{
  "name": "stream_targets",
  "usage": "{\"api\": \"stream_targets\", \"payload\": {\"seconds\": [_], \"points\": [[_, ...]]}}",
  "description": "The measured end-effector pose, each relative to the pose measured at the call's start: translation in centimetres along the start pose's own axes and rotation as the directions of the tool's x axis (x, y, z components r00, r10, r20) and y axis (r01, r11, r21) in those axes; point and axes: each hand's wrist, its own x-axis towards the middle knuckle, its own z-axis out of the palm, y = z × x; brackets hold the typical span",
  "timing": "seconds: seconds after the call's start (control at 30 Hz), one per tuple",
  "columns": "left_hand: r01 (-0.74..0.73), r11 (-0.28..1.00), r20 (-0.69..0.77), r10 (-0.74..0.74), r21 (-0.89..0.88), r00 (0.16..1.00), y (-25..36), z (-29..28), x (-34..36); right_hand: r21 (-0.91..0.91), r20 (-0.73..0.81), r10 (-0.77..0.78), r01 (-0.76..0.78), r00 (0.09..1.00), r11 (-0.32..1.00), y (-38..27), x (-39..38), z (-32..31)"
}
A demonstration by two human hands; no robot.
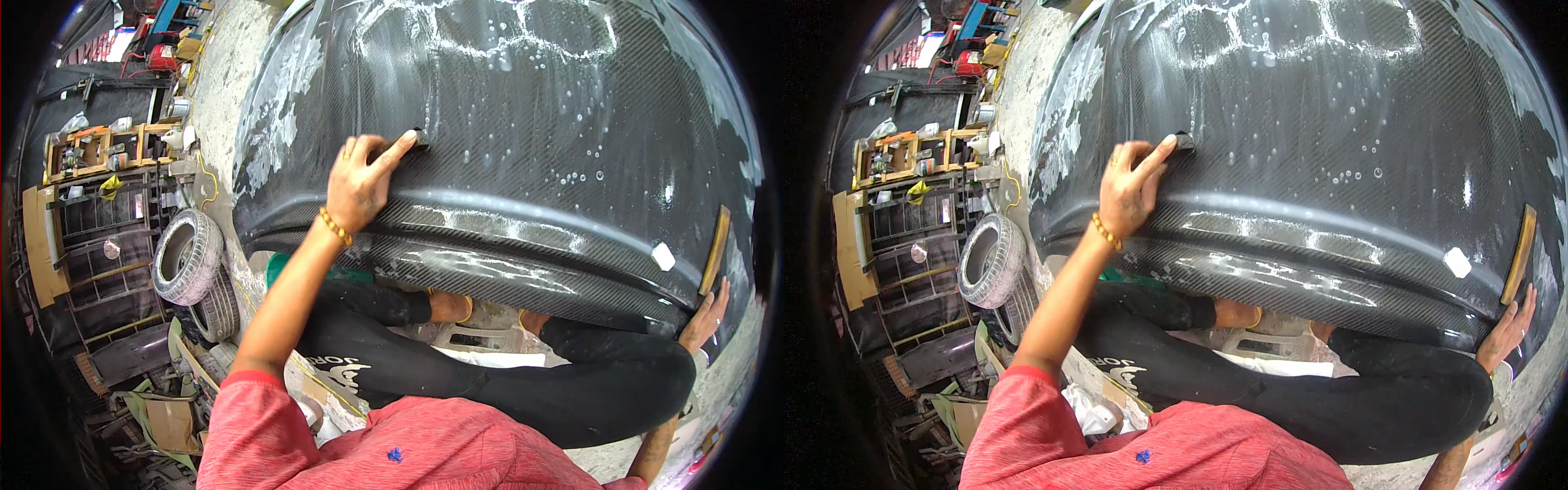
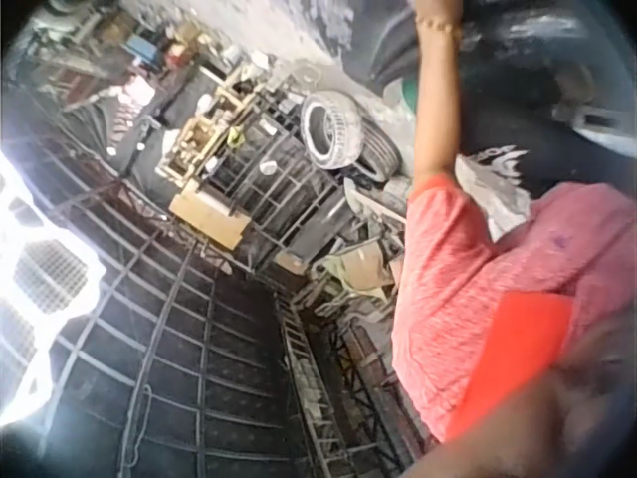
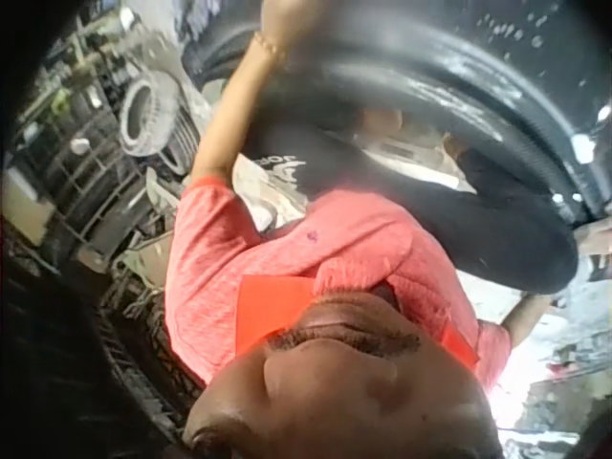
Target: Wet sanding a carbon fiber car hood using a sanding block.
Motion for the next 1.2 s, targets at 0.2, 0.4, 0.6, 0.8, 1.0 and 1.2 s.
{"api": "stream_targets", "payload": {"seconds": [0.2,0.4,0.6,0.8,1.0,1.2], "points": [[0.226,0.966,-0.182,-0.201,0.128,0.962,-10.5,4.1,10.2,0.017,0.017,0.002,-0.002,1.0,1.0,-0.2,0.0,-0.3],[0.15,0.989,-0.098,-0.151,-0.02,0.984,-0.9,0.4,0.9,-0.013,-0.012,-0.001,0.001,1.0,1.0,-0.2,0.1,-0.1],[0.113,0.992,-0.065,-0.109,0.048,0.992,-6.5,1.4,3.2,-0.017,0.005,-0.002,0.002,1.0,1.0,0.2,0.1,0.2],[0.268,0.96,-0.243,-0.241,0.084,0.94,-8.1,2.8,7.2,-0.01,-0.025,0.013,-0.013,1.0,1.0,0.1,0.0,0.3],[0.161,0.986,-0.036,-0.163,-0.043,0.986,-1.5,-0.2,-2.4,0.004,-0.034,0.003,-0.003,0.999,1.0,0.8,0.2,0.5],[0.402,0.916,-0.182,-0.396,-0.001,0.9,-9.8,2.8,8.4,0.016,-0.021,0.037,-0.037,0.999,0.999,0.8,0.1,0.6]]}}
